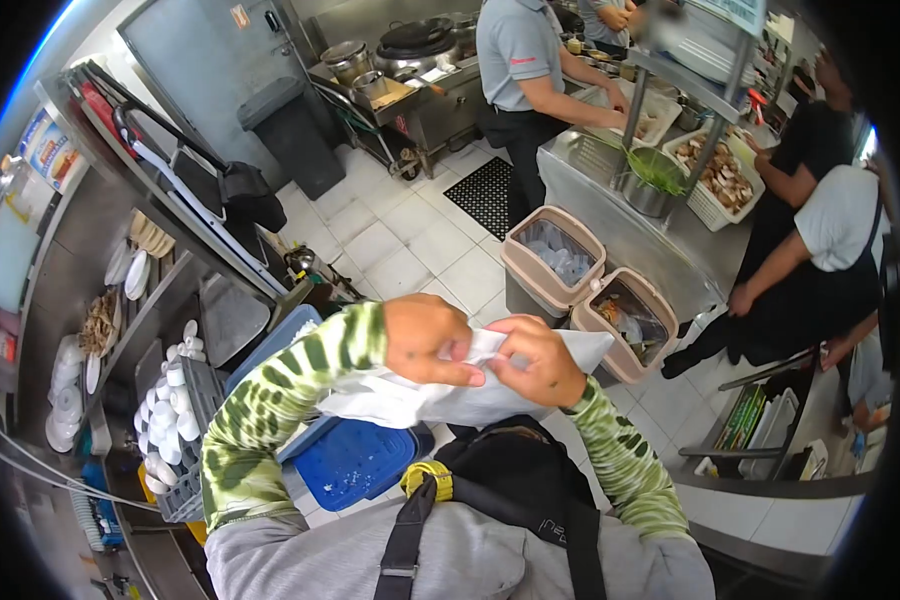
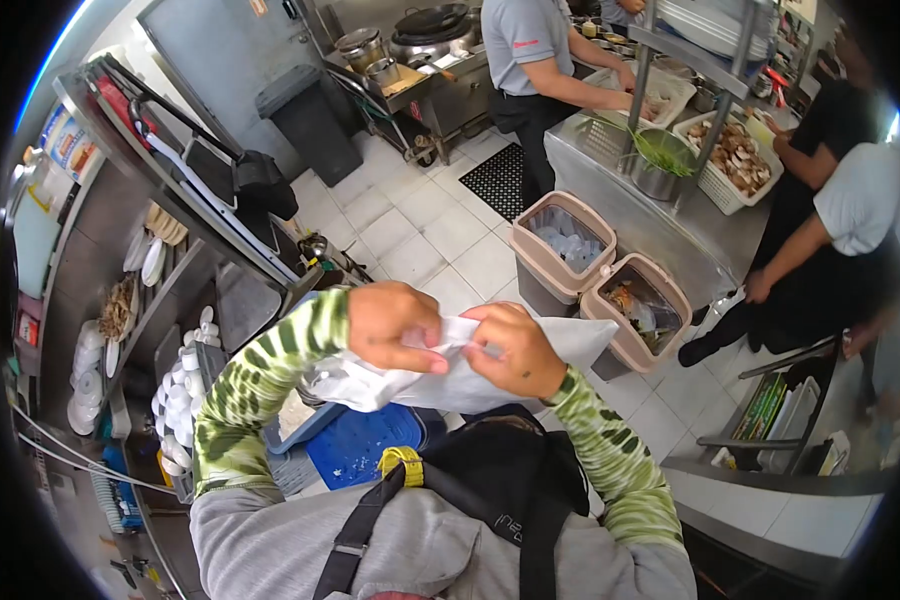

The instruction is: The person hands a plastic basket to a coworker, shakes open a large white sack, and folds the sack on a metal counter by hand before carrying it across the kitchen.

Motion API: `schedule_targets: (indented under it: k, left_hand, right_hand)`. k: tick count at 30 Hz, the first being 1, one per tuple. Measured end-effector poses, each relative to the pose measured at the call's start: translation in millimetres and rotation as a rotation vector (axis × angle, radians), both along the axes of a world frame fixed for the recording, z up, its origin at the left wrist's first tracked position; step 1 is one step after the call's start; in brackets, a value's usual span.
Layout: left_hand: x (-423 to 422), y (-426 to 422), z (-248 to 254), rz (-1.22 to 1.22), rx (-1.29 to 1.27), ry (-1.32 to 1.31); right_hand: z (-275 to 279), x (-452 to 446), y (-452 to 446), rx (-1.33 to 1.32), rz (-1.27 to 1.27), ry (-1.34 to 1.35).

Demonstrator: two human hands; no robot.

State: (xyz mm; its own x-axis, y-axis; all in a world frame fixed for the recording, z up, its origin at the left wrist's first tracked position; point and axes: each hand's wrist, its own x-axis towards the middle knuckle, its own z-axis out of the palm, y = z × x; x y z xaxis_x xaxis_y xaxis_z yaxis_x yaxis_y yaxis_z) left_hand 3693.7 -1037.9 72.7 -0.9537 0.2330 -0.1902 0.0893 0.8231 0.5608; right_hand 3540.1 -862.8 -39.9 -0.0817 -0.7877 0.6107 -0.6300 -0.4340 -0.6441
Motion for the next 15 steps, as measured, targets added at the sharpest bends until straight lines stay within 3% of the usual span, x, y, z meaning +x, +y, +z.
schedule_targets:
  k: [2,6,10,15]
  left_hand:
    - [8.1,-37.4,10.7,0.037,0.109,-0.017]
    - [11.5,-77.9,12.6,0.06,0.011,0.097]
    - [20.6,-117.2,20.8,0.126,0.041,0.158]
    - [-7.0,-155.7,-14.4,0.285,-0.031,0.281]
  right_hand:
    - [4.3,-12.5,-24.6,0.11,0.022,-0.233]
    - [7.9,-27.1,-81.7,0.072,-0.021,0.039]
    - [13.0,-37.6,-132.1,0.144,-0.042,-0.121]
    - [-9.3,-73.6,-187.6,0.171,-0.105,-0.175]
